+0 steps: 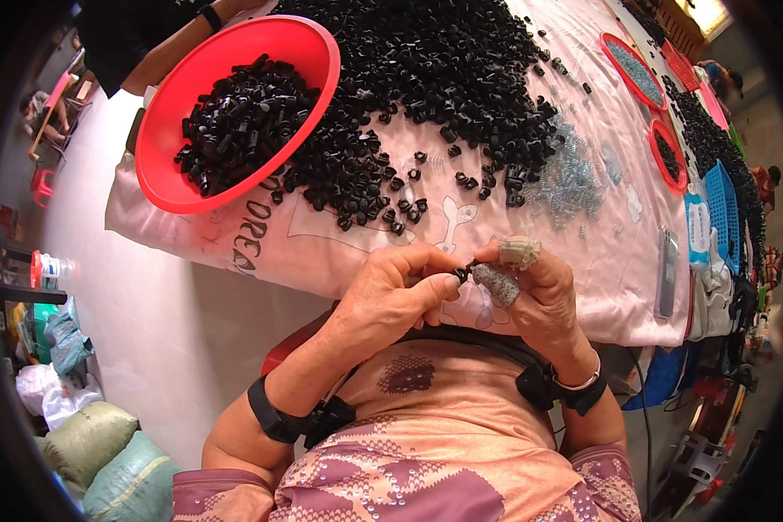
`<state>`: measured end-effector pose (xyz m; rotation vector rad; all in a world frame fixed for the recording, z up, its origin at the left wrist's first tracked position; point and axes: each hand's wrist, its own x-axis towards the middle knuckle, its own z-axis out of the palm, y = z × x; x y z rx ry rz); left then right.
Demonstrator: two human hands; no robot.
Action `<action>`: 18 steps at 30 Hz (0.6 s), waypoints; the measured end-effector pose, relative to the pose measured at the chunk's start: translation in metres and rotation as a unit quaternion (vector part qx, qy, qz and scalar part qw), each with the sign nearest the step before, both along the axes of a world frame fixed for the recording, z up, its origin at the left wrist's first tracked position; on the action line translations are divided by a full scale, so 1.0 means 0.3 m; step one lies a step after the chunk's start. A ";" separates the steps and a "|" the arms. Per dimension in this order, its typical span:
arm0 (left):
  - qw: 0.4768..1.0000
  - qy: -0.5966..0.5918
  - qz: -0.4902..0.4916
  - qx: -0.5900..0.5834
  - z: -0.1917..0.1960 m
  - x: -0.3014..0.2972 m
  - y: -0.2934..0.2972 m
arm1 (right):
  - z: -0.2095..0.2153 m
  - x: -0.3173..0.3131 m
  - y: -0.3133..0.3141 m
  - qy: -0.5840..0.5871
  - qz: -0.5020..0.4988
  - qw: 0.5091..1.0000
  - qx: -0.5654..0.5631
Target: Sort small plastic shoe components into a pile from a larger mixed container.
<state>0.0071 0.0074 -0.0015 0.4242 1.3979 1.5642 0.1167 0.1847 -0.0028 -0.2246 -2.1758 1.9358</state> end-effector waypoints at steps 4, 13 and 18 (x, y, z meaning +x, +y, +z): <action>1.000 0.007 0.001 -0.005 0.004 0.003 0.001 | -0.013 -0.003 0.004 0.048 0.005 0.997 0.054; 0.999 0.019 0.026 -0.002 -0.010 0.016 0.007 | 0.000 -0.016 0.001 0.081 0.010 0.989 0.121; 0.999 0.026 0.025 -0.007 -0.001 0.016 0.008 | -0.005 -0.012 -0.007 0.070 0.010 0.995 0.072</action>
